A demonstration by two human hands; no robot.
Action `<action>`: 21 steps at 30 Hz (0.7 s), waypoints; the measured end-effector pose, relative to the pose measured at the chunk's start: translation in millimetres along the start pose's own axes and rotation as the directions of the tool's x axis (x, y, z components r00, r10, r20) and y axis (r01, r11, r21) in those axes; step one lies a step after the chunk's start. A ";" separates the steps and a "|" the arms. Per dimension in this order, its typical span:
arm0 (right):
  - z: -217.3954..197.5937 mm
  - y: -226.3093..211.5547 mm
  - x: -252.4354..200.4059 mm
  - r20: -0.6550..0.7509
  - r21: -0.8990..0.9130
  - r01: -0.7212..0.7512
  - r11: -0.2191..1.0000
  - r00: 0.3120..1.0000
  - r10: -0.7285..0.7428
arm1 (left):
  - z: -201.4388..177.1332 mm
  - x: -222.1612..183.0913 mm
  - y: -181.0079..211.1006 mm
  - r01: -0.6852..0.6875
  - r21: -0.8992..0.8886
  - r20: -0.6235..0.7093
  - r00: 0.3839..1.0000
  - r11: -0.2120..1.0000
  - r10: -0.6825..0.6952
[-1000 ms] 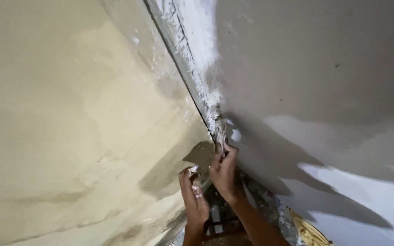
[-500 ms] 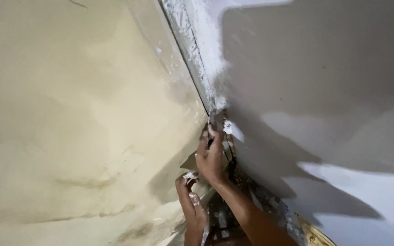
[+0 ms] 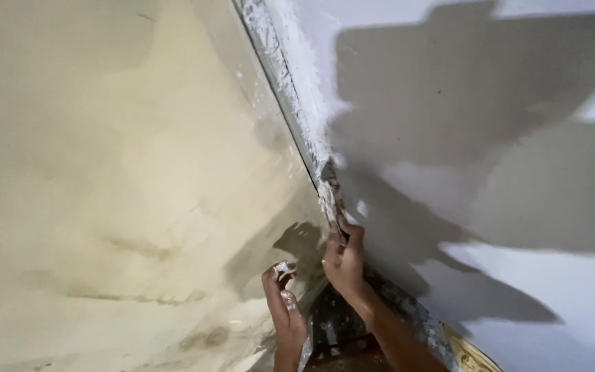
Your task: The person mixes plaster inside a bucket by hand, scoops the paste onto a putty knife, and applies the plaster along the wall corner seam using the putty knife and fingers.
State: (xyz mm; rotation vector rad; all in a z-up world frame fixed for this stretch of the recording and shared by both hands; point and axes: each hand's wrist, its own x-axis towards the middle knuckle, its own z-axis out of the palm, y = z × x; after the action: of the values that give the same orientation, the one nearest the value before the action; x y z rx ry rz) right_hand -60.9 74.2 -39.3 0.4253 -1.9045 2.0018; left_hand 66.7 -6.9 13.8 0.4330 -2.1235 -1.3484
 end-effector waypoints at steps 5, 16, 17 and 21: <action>-25.7 -5.0 -9.7 -0.053 0.064 0.029 0.998 0.998 -0.026 | -5.5 0.3 28.5 -0.037 -0.013 0.040 0.998 0.999 0.037; -105.7 -96.6 -49.6 0.029 0.284 -0.652 0.703 0.738 0.674 | -26.0 -19.3 38.6 -0.232 -0.030 0.000 0.973 0.972 0.232; -111.7 -108.2 -52.4 0.040 0.322 -0.663 0.676 0.723 0.690 | -29.0 -23.1 42.4 -0.229 -0.062 0.003 0.973 0.972 0.229; -129.5 -158.1 -60.0 0.062 0.359 -0.776 0.519 0.574 0.816 | -38.9 -35.8 59.2 -0.179 -0.137 0.023 0.983 0.974 0.184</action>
State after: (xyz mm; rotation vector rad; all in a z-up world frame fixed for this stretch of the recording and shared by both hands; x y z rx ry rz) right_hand 65.7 207.3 68.7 -0.6563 -1.8192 2.8761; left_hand 121.1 11.0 68.8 0.1569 -2.0296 -1.3911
